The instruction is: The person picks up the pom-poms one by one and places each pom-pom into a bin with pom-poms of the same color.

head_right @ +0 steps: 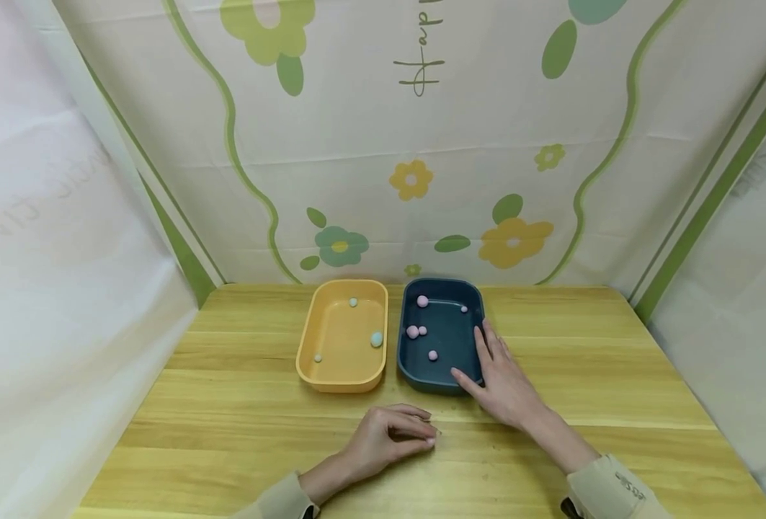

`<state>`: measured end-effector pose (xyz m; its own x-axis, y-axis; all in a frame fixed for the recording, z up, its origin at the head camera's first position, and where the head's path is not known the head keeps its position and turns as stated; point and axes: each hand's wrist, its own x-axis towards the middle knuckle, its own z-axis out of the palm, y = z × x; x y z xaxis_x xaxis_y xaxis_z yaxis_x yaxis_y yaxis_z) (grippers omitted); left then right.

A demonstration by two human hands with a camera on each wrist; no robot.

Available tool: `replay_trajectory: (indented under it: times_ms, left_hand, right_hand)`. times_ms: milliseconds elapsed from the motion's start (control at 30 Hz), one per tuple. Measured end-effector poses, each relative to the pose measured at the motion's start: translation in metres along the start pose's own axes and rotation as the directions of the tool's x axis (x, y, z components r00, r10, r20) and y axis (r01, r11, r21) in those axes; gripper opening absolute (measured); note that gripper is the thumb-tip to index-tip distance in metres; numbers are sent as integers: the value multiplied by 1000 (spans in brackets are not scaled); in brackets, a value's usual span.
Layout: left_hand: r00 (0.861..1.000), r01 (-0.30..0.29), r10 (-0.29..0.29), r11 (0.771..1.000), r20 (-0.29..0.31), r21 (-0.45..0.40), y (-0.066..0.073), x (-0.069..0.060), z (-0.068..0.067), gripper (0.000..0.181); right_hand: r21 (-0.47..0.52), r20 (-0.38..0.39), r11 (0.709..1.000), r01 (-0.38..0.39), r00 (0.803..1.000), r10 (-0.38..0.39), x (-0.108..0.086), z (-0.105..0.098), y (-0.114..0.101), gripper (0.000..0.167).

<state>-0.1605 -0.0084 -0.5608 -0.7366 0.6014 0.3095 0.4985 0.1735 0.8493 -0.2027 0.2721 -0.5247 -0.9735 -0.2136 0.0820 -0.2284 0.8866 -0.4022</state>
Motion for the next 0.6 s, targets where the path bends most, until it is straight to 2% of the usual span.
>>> replay_trajectory:
  times_ms: [100,233,367,433,600]
  left_hand:
    - [1000,12,-13,1000,-19,-28,4,-1,-8,17]
    - [997,-46,47,999,-56,10,11,3,-19,15]
    - [989,-122,122,992,-86,-3,19,9,-26,15]
    - [986,-141,140,990,-89,-16,25,12,-29,15]
    - [987,-139,135,989,-85,-46,37,21,-35,15]
  right_hand:
    - [-3,-6,1000,1,1000,-1,0,1,-1,99]
    - [-10,-16,1000,8,1000,-8,1,0,0,99]
    - [-10,-17,1000,8,1000,-8,1,0,0,99]
    - [-9,-15,1000,7,1000,-8,1,0,0,99]
    - [-5,-12,1000,5,1000,-5,1,0,0,99]
